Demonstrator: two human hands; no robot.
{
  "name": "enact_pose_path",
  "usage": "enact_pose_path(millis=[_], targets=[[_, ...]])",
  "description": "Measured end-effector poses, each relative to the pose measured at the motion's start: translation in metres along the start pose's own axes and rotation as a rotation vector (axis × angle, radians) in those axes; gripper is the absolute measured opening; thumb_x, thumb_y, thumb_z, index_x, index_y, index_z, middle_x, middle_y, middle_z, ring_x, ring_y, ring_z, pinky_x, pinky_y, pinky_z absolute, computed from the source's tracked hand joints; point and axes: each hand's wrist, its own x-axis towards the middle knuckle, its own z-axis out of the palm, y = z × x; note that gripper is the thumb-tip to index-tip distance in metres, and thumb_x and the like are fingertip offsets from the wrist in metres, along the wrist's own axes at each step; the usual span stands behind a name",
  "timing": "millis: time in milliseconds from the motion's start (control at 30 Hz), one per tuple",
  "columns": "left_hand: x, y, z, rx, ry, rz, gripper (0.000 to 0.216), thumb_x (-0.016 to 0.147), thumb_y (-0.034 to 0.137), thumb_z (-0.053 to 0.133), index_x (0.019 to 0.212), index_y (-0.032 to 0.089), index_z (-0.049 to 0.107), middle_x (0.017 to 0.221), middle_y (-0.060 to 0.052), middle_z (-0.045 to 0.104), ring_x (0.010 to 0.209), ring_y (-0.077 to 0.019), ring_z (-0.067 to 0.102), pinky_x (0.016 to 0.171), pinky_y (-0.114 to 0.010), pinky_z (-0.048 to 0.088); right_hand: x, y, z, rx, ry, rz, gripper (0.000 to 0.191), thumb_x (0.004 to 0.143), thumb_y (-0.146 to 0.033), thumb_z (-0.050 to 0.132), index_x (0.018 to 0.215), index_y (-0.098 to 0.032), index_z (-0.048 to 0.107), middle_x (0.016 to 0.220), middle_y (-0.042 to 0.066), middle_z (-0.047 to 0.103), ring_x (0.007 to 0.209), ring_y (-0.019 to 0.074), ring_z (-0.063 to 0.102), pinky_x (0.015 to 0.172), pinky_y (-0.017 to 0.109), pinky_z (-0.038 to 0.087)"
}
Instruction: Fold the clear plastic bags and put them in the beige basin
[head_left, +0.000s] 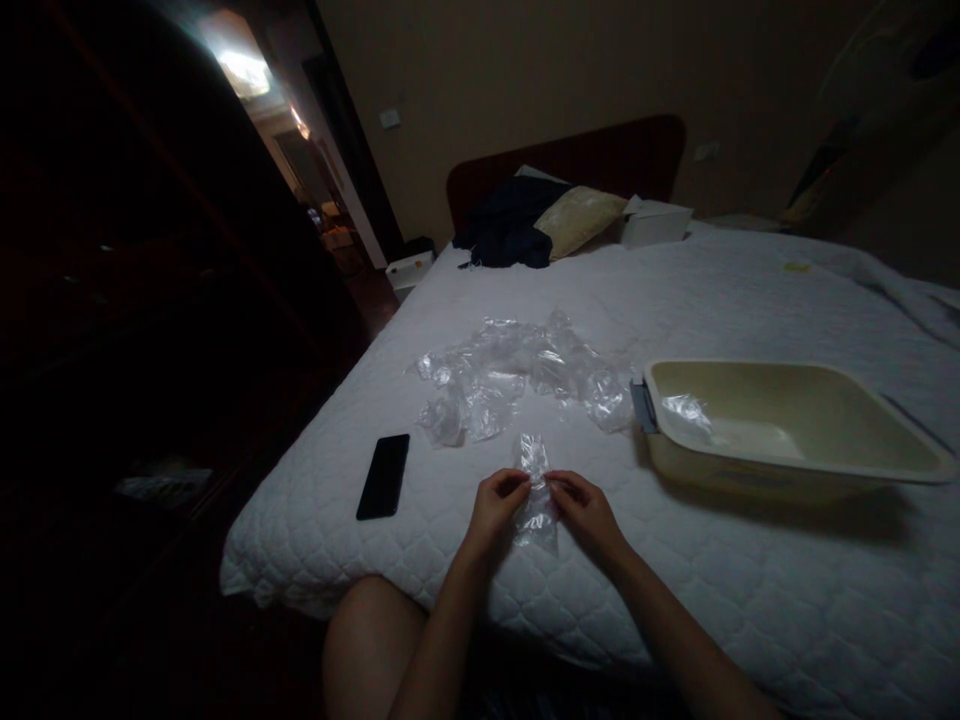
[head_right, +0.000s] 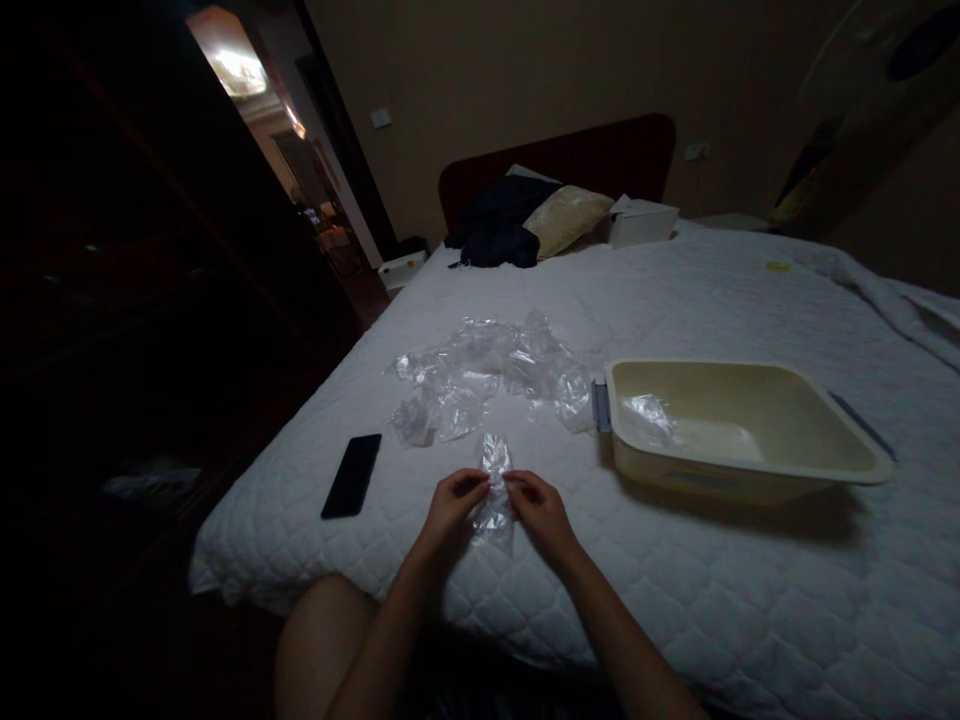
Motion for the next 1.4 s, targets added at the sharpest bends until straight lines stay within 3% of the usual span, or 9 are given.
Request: enact_pose_path(millis=[200, 467, 800, 967, 1033, 1133, 1267, 1400], targets=[[0.000, 0.000, -0.004, 0.020, -0.081, 0.007, 0.025, 0.055, 0.021, 0.072, 0.078, 0.015, 0.067, 0.078, -0.007, 0.066, 0.075, -0.0178, 0.059, 0.072, -0.028, 0.044, 0.002, 0.002, 0.000, -0.080, 0.049, -0.005, 0.031, 0.065, -0.033, 0.064, 0.093, -0.020, 0.065, 0.084, 0.005, 0.066, 0.068, 0.0174, 0.057, 0.064, 0.031, 0.047], [-0.001, 0.000, -0.005, 0.069, -0.052, 0.060, 0.022, 0.057, 0.020, 0.070, 0.079, 0.016, 0.067, 0.082, -0.008, 0.066, 0.079, -0.0194, 0.059, 0.077, -0.031, 0.044, 0.000, -0.003, 0.002, -0.030, 0.045, 0.039, 0.035, 0.061, -0.031, 0.067, 0.094, -0.021, 0.064, 0.088, 0.004, 0.064, 0.074, 0.0184, 0.057, 0.069, 0.033, 0.048], [-0.006, 0.012, -0.003, 0.159, -0.032, 0.118, 0.018, 0.059, 0.018, 0.067, 0.077, 0.017, 0.068, 0.080, -0.007, 0.065, 0.077, -0.0188, 0.059, 0.075, -0.029, 0.044, 0.002, 0.000, 0.001, -0.161, 0.005, -0.132, 0.022, 0.068, -0.036, 0.063, 0.085, -0.022, 0.065, 0.084, 0.004, 0.058, 0.077, 0.0178, 0.055, 0.071, 0.031, 0.046], [-0.008, 0.017, 0.000, 0.138, -0.008, 0.078, 0.020, 0.056, 0.017, 0.070, 0.076, 0.017, 0.067, 0.077, -0.006, 0.065, 0.072, -0.0171, 0.059, 0.072, -0.028, 0.045, 0.000, -0.002, 0.002, -0.111, 0.029, -0.161, 0.018, 0.067, -0.038, 0.062, 0.077, -0.023, 0.065, 0.106, 0.006, 0.055, 0.098, 0.0221, 0.051, 0.073, 0.032, 0.047], [-0.008, 0.018, 0.000, 0.125, -0.017, 0.078, 0.022, 0.055, 0.017, 0.070, 0.077, 0.017, 0.066, 0.076, -0.005, 0.065, 0.071, -0.0166, 0.059, 0.071, -0.028, 0.045, -0.001, -0.003, 0.001, -0.077, 0.001, -0.118, 0.019, 0.068, -0.038, 0.062, 0.076, -0.022, 0.064, 0.101, 0.006, 0.059, 0.094, 0.0219, 0.054, 0.074, 0.033, 0.046], [-0.008, 0.019, -0.001, 0.154, -0.001, 0.117, 0.025, 0.057, 0.018, 0.071, 0.081, 0.018, 0.065, 0.080, -0.005, 0.063, 0.076, -0.0170, 0.059, 0.071, -0.027, 0.045, -0.001, -0.003, -0.001, -0.055, 0.005, -0.038, 0.021, 0.066, -0.039, 0.064, 0.075, -0.020, 0.063, 0.076, 0.004, 0.063, 0.074, 0.0193, 0.057, 0.070, 0.033, 0.046], [-0.007, 0.018, -0.004, 0.150, 0.049, 0.220, 0.036, 0.056, 0.019, 0.073, 0.090, 0.022, 0.063, 0.112, -0.007, 0.054, 0.106, -0.0213, 0.049, 0.083, -0.028, 0.042, 0.001, -0.004, -0.004, 0.001, 0.073, 0.002, 0.022, 0.065, -0.041, 0.065, 0.072, -0.020, 0.061, 0.066, 0.000, 0.059, 0.062, 0.0151, 0.053, 0.058, 0.027, 0.043], [-0.005, 0.016, -0.003, 0.048, -0.013, 0.087, 0.037, 0.063, 0.026, 0.068, 0.099, 0.022, 0.061, 0.117, -0.009, 0.053, 0.109, -0.0213, 0.048, 0.093, -0.033, 0.037, 0.003, -0.002, -0.007, 0.149, 0.083, 0.063, 0.025, 0.063, -0.040, 0.068, 0.076, -0.021, 0.060, 0.063, -0.002, 0.057, 0.056, 0.0126, 0.050, 0.053, 0.024, 0.040]])
